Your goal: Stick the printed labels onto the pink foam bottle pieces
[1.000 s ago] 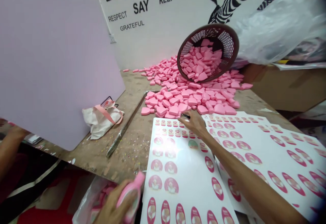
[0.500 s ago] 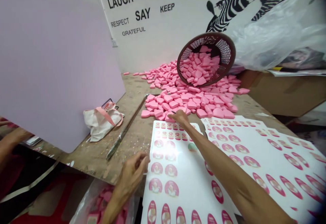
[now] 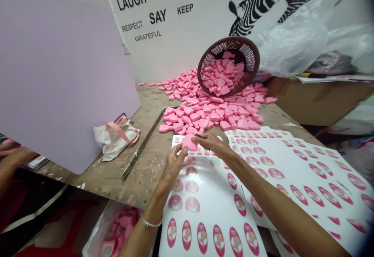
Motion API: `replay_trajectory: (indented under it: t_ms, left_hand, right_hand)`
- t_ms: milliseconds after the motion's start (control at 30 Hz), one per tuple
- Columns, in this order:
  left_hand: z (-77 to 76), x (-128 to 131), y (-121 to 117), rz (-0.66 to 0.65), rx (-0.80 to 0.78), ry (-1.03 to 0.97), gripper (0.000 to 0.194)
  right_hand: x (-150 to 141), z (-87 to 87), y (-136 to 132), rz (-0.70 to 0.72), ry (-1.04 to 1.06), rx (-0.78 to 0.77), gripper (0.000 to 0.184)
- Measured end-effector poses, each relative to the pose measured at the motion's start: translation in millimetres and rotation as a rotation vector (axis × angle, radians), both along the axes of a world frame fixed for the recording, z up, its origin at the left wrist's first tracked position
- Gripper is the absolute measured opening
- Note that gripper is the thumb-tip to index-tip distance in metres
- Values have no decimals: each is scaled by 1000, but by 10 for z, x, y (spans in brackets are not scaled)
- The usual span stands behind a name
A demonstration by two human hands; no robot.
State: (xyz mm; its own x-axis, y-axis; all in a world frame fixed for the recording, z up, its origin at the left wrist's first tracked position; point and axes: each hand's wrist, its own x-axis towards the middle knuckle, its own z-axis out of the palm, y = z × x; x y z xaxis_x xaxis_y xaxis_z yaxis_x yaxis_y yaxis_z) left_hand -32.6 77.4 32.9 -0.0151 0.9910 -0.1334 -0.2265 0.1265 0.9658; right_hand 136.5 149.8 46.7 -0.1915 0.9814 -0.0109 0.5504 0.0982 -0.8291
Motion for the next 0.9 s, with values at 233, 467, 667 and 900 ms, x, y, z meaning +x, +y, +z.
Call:
replay_trajectory:
  t_ms: [233,467,667,900]
  left_hand:
    - [-68,415,-66,-167,-26,-64,45]
    - [-229,688,-17,-170,-111,12,38]
    - [-341,787,31,-161,-98,12,45]
    - [-408,787,53,-163,-98,31,44]
  right_hand:
    - [475,-305,-493,-218,-143,207,40]
    - [747,-675,-571,-232,-537,400,18]
    - [727,-753,-593,-193,-573,448,16]
    - [767,-750,-547,-190,-493,412,13]
